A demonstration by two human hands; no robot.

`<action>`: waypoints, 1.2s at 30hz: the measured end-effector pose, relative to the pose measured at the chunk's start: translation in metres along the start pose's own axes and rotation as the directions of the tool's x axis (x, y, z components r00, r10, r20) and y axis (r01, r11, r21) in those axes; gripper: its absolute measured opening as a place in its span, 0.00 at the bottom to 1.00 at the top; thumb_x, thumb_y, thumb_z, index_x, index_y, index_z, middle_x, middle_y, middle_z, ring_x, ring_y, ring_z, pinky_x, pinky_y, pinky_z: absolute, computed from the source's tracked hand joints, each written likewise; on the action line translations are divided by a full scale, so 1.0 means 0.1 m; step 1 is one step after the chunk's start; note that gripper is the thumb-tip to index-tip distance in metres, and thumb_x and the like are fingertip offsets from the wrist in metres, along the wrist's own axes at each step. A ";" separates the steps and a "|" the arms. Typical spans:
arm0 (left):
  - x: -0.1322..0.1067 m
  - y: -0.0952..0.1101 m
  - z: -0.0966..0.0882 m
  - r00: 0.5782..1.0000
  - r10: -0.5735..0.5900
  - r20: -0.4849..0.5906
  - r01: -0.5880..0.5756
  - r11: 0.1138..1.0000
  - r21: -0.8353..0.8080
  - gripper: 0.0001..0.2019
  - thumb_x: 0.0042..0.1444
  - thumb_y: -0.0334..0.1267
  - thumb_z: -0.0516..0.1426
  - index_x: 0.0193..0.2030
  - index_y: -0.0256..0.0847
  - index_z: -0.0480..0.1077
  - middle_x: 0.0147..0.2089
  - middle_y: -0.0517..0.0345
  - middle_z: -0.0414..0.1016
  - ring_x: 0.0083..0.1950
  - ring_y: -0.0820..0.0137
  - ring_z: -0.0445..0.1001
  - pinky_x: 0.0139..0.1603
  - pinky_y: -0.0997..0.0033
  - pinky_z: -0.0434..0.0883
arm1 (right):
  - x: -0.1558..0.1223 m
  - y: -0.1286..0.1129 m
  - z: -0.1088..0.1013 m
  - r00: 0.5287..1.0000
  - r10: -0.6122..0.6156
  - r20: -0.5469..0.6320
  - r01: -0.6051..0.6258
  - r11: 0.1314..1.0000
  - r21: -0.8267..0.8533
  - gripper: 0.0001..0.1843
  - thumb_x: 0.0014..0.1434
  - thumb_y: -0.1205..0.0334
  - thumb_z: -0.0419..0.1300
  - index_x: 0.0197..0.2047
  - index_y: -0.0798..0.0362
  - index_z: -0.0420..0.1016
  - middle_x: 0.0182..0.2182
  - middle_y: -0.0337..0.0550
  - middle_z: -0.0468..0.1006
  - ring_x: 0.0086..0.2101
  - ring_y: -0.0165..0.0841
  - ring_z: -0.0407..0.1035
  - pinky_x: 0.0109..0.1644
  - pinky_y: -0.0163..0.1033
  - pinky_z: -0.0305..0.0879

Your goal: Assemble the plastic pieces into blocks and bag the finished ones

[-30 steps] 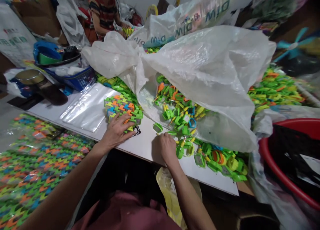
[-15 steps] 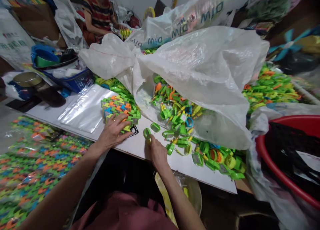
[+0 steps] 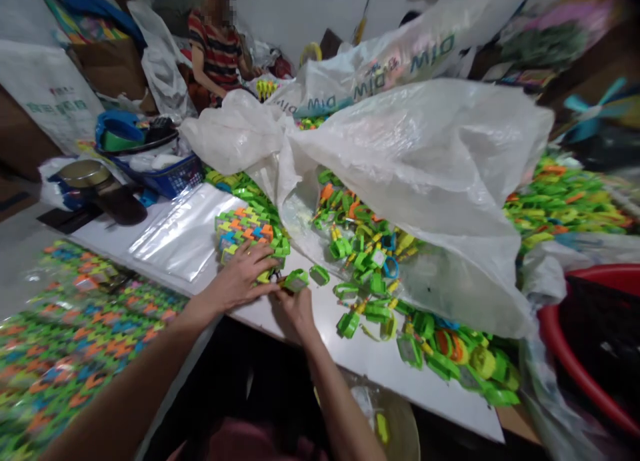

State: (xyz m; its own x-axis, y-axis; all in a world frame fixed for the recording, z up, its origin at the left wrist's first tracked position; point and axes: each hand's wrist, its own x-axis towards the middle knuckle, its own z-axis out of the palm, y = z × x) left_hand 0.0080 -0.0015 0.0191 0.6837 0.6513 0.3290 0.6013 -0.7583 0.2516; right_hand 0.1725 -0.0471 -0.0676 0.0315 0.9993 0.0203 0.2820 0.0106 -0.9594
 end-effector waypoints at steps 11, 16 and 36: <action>0.06 0.01 0.11 0.999 -0.003 -0.046 0.012 0.981 0.194 0.16 0.62 0.45 0.58 0.55 0.45 0.72 0.54 0.44 0.72 0.59 0.51 0.68 0.61 0.45 0.60 | 0.16 -0.12 0.16 0.964 -0.109 0.244 0.233 0.790 -0.567 0.20 0.58 0.68 0.53 0.54 0.54 0.71 0.50 0.51 0.77 0.46 0.37 0.74 0.50 0.39 0.70; -0.02 -0.01 0.06 0.999 0.002 -0.042 0.006 0.984 0.181 0.12 0.60 0.42 0.59 0.50 0.46 0.74 0.55 0.46 0.71 0.60 0.51 0.66 0.62 0.45 0.59 | 0.29 -0.12 -0.16 0.909 -0.102 0.404 0.285 0.861 -0.422 0.16 0.60 0.66 0.54 0.50 0.56 0.74 0.42 0.47 0.80 0.40 0.35 0.75 0.43 0.35 0.70; 0.25 -0.21 -0.37 0.984 -0.143 -0.108 0.133 0.987 -0.094 0.28 0.58 0.56 0.59 0.59 0.42 0.68 0.62 0.45 0.68 0.62 0.54 0.67 0.62 0.50 0.64 | 1.52 -0.65 -1.08 0.931 -0.326 0.166 0.286 0.365 -0.886 0.18 0.67 0.70 0.45 0.54 0.57 0.71 0.48 0.54 0.73 0.47 0.37 0.66 0.46 0.36 0.59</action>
State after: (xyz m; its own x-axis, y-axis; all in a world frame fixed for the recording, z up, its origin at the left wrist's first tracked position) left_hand -0.0030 0.0297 0.0562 0.5419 0.7464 0.3863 0.6455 -0.6640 0.3774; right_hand 0.2622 0.1000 0.0283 -0.2215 0.9325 0.2852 0.9615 0.2576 -0.0955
